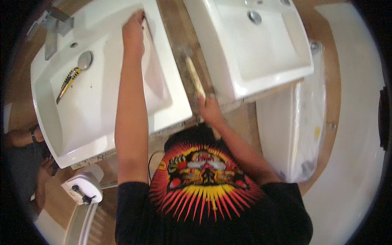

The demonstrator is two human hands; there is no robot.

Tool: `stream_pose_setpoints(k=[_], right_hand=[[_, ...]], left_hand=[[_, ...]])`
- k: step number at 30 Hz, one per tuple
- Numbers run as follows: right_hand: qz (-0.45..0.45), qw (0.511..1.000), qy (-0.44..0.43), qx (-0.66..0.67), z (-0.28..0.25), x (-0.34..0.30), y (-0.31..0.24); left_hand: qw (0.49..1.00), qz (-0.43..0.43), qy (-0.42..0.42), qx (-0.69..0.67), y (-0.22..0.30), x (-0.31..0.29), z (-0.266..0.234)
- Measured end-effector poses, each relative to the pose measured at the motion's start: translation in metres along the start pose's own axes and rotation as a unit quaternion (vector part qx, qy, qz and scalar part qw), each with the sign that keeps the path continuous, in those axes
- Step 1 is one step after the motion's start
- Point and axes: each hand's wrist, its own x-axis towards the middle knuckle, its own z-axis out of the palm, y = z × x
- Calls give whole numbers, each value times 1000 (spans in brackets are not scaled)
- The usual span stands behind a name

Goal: The person uses a wooden stick to scrape and remove debris from the gap between two white bathroom sinks. The person repeatedly scrapes the same area while another person stands nearby.

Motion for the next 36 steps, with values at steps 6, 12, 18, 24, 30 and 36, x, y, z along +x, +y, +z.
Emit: stream_pose_setpoints(k=[6,12,18,24,30,36], right_hand=[[-31,998,39,34,-23,5,-23],[-264,929,171,194,-105,13,-109],[-185,973,130,47,-56,11,-72],[-9,999,-42,-18,-9,3,10],[-33,999,9,-7,-37,0,-28],[-217,948,131,194,-103,0,-106]], left_hand=[[997,-40,20,-65,-2,4,0],[997,-36,18,-62,-2,3,1],[996,-41,15,-82,-1,0,4],[996,5,23,-87,2,1,4],[997,9,22,-79,-1,-2,5],[994,-13,33,-100,-3,2,4]])
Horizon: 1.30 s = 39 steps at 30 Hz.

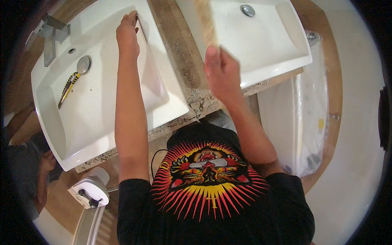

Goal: The person uses a wooden stick to scrape and remove debris from the gap between two white bathroom sinks. The person repeatedly scrapes the same area while another person stands nearby.

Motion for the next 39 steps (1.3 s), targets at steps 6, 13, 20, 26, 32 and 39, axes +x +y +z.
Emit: stream_pose_setpoints(k=[6,13,20,26,32,39], right_hand=[[-31,998,13,-46,15,-9,31],[215,947,-132,-199,30,-99,154],[153,964,-116,-184,11,-60,83],[-1,999,13,32,-13,-4,-1],[67,993,-44,-90,24,-53,48],[184,954,-152,-182,34,-80,135]], left_hand=[[1000,19,-4,-5,-5,0,-2],[999,-13,-4,-29,0,4,-2],[1000,5,-15,9,-1,-2,0],[1000,22,-13,6,0,-2,1],[999,17,-32,28,0,-6,0],[999,12,-37,-37,5,3,-3]])
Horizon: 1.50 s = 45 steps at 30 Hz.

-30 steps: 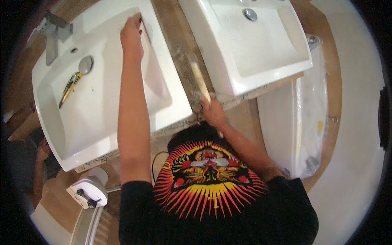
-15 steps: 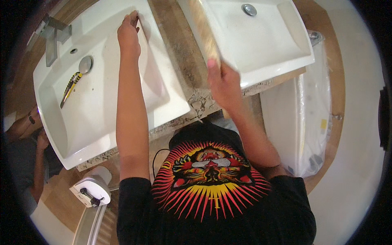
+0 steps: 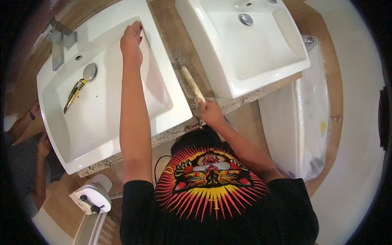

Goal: The person uses a wooden stick to scrape and remove debris from the gap between two white bathroom sinks. The person repeatedly scrapes the same area while another person stands nearby.

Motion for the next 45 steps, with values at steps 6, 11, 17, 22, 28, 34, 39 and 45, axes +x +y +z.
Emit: stream_pose_setpoints(k=[6,11,17,22,28,34,39,45], right_hand=[[-22,998,56,-12,-23,1,-37],[-146,967,154,144,-87,8,-99],[-192,945,185,189,-85,-7,-94],[25,999,-34,-21,-14,-21,-19],[19,1000,-15,-15,-1,-23,4],[-35,999,13,-16,-22,-14,-25],[-97,985,112,88,-72,3,-79],[-172,956,164,174,-84,-9,-84]], left_hand=[[999,-7,12,48,-2,-5,5],[1000,-12,9,15,-3,-5,3],[999,26,-1,37,-7,-9,2],[998,47,-7,49,0,-8,4],[999,-1,-6,37,-4,-8,1],[999,8,-3,42,-6,-4,4],[1000,-5,4,18,-4,-5,5],[1000,5,8,3,-6,-6,4]])
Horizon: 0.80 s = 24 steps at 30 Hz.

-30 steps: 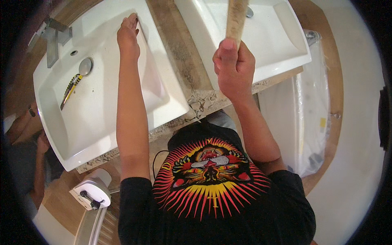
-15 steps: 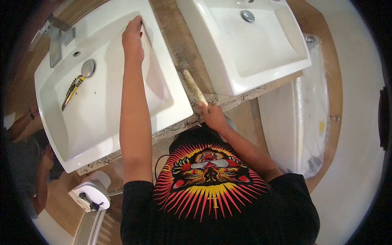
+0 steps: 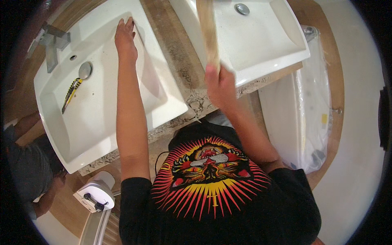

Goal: The person uses a wooden stick to scrape and remove debris from the gap between two white bathroom sinks. The person repeatedly scrapes the same area while another person stands nearby.

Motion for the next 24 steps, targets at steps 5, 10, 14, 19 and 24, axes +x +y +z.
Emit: stream_pose_setpoints(k=[5,10,14,19,24], right_hand=[[165,944,-226,-177,27,-54,74],[151,956,-182,-176,32,-75,109],[156,955,-172,-183,25,-56,87],[121,978,-106,-130,5,-13,22],[22,1000,-8,20,-13,7,-15]], left_hand=[[1000,15,-7,9,0,-2,-1],[999,21,-16,20,2,1,-1],[1000,-3,-12,-7,0,1,-3],[1000,6,-17,13,-1,1,-2],[1000,3,-22,10,-2,2,0]])
